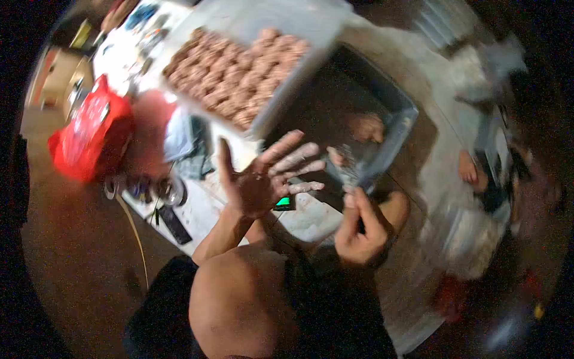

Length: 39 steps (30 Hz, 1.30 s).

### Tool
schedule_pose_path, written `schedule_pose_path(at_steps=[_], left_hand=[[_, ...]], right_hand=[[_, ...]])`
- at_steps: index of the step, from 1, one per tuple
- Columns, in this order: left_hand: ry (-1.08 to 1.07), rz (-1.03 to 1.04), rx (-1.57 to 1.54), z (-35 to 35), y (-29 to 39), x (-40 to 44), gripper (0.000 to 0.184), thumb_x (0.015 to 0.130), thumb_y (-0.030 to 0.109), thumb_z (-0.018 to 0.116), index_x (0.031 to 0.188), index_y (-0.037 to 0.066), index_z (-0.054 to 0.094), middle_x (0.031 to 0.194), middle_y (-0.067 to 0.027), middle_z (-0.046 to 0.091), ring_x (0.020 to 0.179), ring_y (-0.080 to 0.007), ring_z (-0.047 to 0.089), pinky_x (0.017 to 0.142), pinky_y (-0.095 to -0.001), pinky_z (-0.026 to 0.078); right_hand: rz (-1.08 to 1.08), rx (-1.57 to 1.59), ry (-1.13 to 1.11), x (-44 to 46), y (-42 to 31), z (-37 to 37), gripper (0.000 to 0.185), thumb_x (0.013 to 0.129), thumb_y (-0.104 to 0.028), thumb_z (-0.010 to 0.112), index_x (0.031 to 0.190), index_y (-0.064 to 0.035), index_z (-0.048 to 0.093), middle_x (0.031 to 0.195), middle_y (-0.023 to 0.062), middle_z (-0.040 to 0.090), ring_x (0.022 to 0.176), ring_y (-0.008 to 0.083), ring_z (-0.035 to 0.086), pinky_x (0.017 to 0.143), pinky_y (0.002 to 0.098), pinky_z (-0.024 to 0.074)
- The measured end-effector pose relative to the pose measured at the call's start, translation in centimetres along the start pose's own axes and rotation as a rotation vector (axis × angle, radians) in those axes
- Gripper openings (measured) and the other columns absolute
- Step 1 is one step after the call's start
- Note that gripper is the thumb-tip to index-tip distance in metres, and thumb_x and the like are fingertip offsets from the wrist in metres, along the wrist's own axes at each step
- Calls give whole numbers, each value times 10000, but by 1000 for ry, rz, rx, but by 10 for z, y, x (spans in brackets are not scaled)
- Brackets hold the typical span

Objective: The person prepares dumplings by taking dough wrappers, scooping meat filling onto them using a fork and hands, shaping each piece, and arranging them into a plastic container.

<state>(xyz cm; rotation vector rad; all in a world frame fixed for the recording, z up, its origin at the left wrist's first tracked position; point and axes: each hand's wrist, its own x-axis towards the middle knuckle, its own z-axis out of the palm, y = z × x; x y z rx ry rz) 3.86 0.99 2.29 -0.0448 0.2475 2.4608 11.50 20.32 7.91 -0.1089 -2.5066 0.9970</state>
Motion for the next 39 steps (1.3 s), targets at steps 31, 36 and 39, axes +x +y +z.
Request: schedule_pose_path(at_steps=[31,36,39], left_hand=[[2116,-7,1905,-204,0,-299,700,981,666,516,1603,403,331,1557,-394,247,1402,-564,332,1117,-690,243],[2086,-13,1982,-206,-4,-302,707,984,653,522,1610,397,317,1549,-387,267,1394,-559,347,1109,-688,255],[2105,29,1990,-207,-5,-304,734,981,646,533,1621,384,286,1551,-371,268,1386,-555,361,1101,-686,266]], right_hand=[[269,284,-223,-34,69,21,238,993,-134,675,975,94,739,620,105,569,508,223,540,472,363,423],[302,295,-245,-34,70,20,232,990,-130,673,971,92,740,597,91,546,505,225,530,475,367,406],[329,297,-255,-32,71,17,229,987,-128,673,969,90,740,583,82,533,504,227,524,476,370,396]])
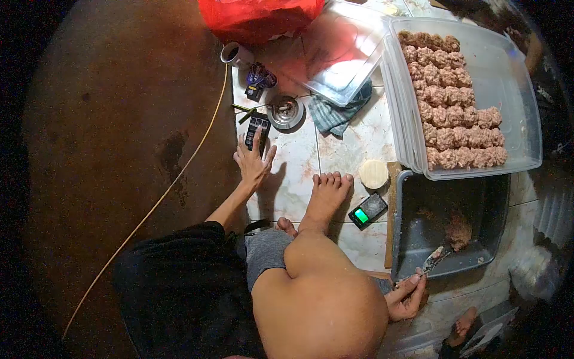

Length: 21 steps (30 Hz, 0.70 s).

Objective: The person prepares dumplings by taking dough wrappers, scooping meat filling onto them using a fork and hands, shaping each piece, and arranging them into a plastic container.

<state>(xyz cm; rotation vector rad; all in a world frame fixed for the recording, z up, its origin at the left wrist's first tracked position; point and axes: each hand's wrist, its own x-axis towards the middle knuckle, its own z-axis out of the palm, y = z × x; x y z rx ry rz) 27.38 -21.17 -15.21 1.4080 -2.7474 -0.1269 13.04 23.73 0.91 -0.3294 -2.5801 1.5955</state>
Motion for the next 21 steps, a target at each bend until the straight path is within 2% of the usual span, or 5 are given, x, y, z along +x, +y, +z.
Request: schedule_pose_path(at_steps=[10,13,16,18,21], left_hand=[[4,-23,-54,-1,-2,0,778,952,681,539,1621,383,277,1557,-364,251,1384,-524,364,1100,-677,257],[12,-21,-41,-1,-2,1,793,946,658,572,1622,363,279,1540,-363,265,1393,-519,345,1102,-670,257],[159,60,-70,-4,3,-2,790,941,593,624,1608,312,307,1504,-350,300,1388,-508,331,1119,-651,243],[295,224,-188,-1,19,-4,674,918,354,711,1507,167,443,1437,-300,379,1309,-450,397,1079,-606,274],[213,415,-426,-16,73,-19,339,903,195,717,1206,62,646,1089,-166,633,1060,-367,565,974,-510,362]], right_hand=[[-83,-55,201,-12,-4,14,225,960,-129,692,892,81,739,549,91,526,505,274,511,505,408,367],[-83,-81,160,-14,2,13,229,989,-122,665,964,99,723,668,101,574,566,231,512,528,374,382],[-45,-108,56,-12,9,0,257,1040,-109,618,1094,128,700,850,109,642,655,154,515,555,313,409],[-27,-115,69,-11,7,-4,278,1060,-115,602,1141,136,691,916,111,665,690,127,521,566,293,422],[8,-131,76,-6,0,-3,275,1074,-138,587,1165,98,696,975,104,678,721,126,551,600,294,460]])
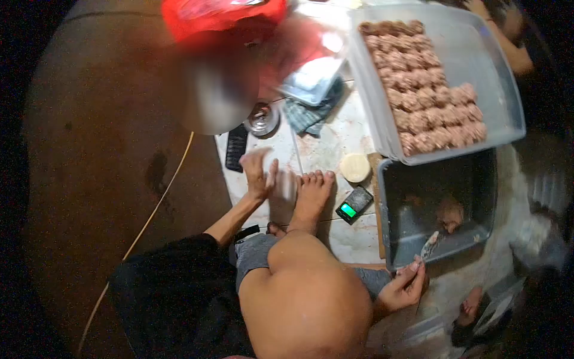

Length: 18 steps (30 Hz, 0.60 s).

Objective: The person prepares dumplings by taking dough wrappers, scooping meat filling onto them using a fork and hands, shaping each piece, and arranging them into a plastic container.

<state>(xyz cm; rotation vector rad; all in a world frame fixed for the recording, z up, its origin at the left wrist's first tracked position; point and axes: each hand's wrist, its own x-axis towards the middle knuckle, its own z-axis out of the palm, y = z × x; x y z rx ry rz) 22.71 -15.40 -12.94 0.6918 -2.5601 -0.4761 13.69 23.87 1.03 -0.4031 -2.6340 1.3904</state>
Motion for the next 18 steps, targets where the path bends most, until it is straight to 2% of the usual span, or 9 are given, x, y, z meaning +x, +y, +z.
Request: schedule_pose_path(at_steps=[1,3,5,6,9,10,13,15,18], left_hand=[[-83,94,-225,16,4,-4,218,884,167,731,1059,47,682,976,-149,639,925,-355,589,880,-472,417],[-360,190,-441,31,43,-3,188,875,122,728,1014,12,665,920,-154,626,952,-352,593,849,-424,460],[-429,318,-561,47,88,2,236,846,163,776,1012,29,674,934,-150,615,904,-347,585,820,-437,456],[-461,374,-612,53,105,0,261,832,183,800,1011,38,678,940,-149,610,880,-345,581,806,-444,454],[-702,543,-473,69,132,0,341,802,163,808,1076,37,650,1019,-149,600,973,-351,579,855,-438,465],[-766,591,-504,71,132,3,469,757,177,821,1170,51,637,1151,-158,587,1041,-366,565,898,-450,458],[-837,763,-437,64,133,6,574,739,185,818,1262,58,617,1219,-164,573,1106,-372,552,933,-462,450],[-732,640,-477,68,123,7,513,752,172,804,1232,67,655,1162,-156,597,1097,-361,561,938,-454,447],[-547,337,-530,85,131,22,426,771,126,776,1185,79,688,1088,-147,629,1023,-354,571,899,-433,448]], right_hand=[[-34,-38,-1,2,4,-2,269,1075,-144,583,1166,79,702,976,97,680,731,130,558,623,289,474],[-24,-52,59,5,6,2,259,1071,-168,583,1177,29,712,935,86,666,746,156,577,683,296,505],[-85,-213,30,12,6,0,252,1064,-201,587,1193,-27,717,854,87,620,763,202,601,706,336,515],[23,-203,-6,13,-8,1,273,1067,-208,578,1238,-31,695,949,135,663,808,232,650,734,358,535],[203,-221,-57,13,-21,3,330,1072,-213,561,1344,-38,631,1110,208,713,898,284,725,788,391,565],[180,-203,-44,12,-19,5,339,1073,-210,559,1360,-39,617,1088,203,717,896,282,724,782,391,562],[206,-199,-57,8,-19,6,356,1070,-188,556,1389,-33,586,1029,185,699,890,254,706,783,382,546],[223,-200,-39,8,-20,9,341,1061,-160,560,1367,-10,591,960,142,662,867,220,671,799,368,528],[142,-308,-34,13,-3,11,359,1035,-120,557,1381,-32,587,1071,230,706,948,363,704,831,442,535]])
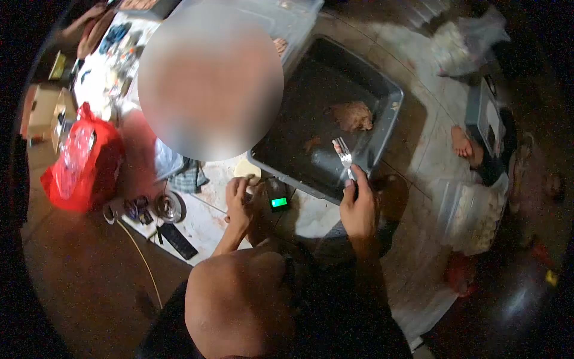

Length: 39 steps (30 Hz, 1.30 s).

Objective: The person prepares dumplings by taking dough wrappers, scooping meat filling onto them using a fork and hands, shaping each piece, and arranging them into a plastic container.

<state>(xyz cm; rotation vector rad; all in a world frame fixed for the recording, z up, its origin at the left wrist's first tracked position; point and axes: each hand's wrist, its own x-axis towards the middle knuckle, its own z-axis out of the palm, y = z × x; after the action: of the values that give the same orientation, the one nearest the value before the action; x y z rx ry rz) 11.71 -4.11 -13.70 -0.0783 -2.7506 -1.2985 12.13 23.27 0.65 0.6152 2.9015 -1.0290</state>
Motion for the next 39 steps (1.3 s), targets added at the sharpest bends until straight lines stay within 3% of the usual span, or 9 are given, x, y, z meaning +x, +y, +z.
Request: schedule_pose_path(at_steps=[2,11,16,23,26,27,30,36,39], left_hand=[[-56,102,105,-8,-14,11,395,801,115,738,1189,62,685,1081,-148,635,993,-350,578,884,-437,454],[-173,217,232,-7,-22,27,379,847,128,643,1211,30,680,1101,-147,631,1026,-346,564,898,-462,428],[-246,184,115,-8,-27,30,356,842,109,629,1180,26,703,1084,-139,644,1016,-342,573,890,-454,424],[-140,63,-76,-11,-27,29,256,852,-11,609,1083,-8,720,1043,-159,703,983,-322,646,875,-414,494],[46,35,-209,-20,-20,29,231,911,-120,579,1107,-36,667,1021,-126,688,1090,-217,661,920,-314,529],[106,85,-174,-30,-8,34,142,988,-17,595,1122,-31,639,1027,-87,667,1006,-196,647,873,-290,511],[247,-379,-584,-42,-24,22,145,1089,155,538,1082,19,586,1000,-26,626,861,-148,554,785,-276,451],[89,-865,-1475,-85,54,54,432,1053,430,504,1254,51,560,1204,-234,661,1162,-417,650,926,-545,581],[-168,-765,-1260,-58,59,51,427,1042,342,557,1289,-6,571,1242,-246,644,1129,-382,660,976,-505,560]], right_hand=[[-26,-158,-74,12,-4,-2,368,1002,-87,556,1365,-42,599,1116,270,707,1017,461,677,873,503,516],[-24,-560,87,102,18,28,301,905,-4,569,1187,59,658,945,304,701,926,467,672,847,553,511],[93,-572,64,102,48,68,166,853,-66,641,967,40,697,923,290,687,928,477,661,890,557,499],[30,-358,-279,70,34,44,158,831,-81,665,949,15,710,949,296,694,941,479,670,849,563,512],[-22,-435,-2,72,27,38,176,841,-74,655,982,8,724,939,311,689,929,481,671,848,557,512],[12,-459,64,82,28,35,179,845,-72,652,987,8,726,938,313,688,927,481,670,852,556,511],[0,-498,2,119,46,45,157,828,-47,658,947,42,708,933,306,689,918,475,669,870,549,503],[-58,-439,-16,102,69,84,117,810,-40,655,865,60,683,900,300,686,909,485,667,820,568,520],[-66,-352,8,92,80,86,106,801,-49,660,827,53,676,891,291,691,900,486,671,810,559,527]])
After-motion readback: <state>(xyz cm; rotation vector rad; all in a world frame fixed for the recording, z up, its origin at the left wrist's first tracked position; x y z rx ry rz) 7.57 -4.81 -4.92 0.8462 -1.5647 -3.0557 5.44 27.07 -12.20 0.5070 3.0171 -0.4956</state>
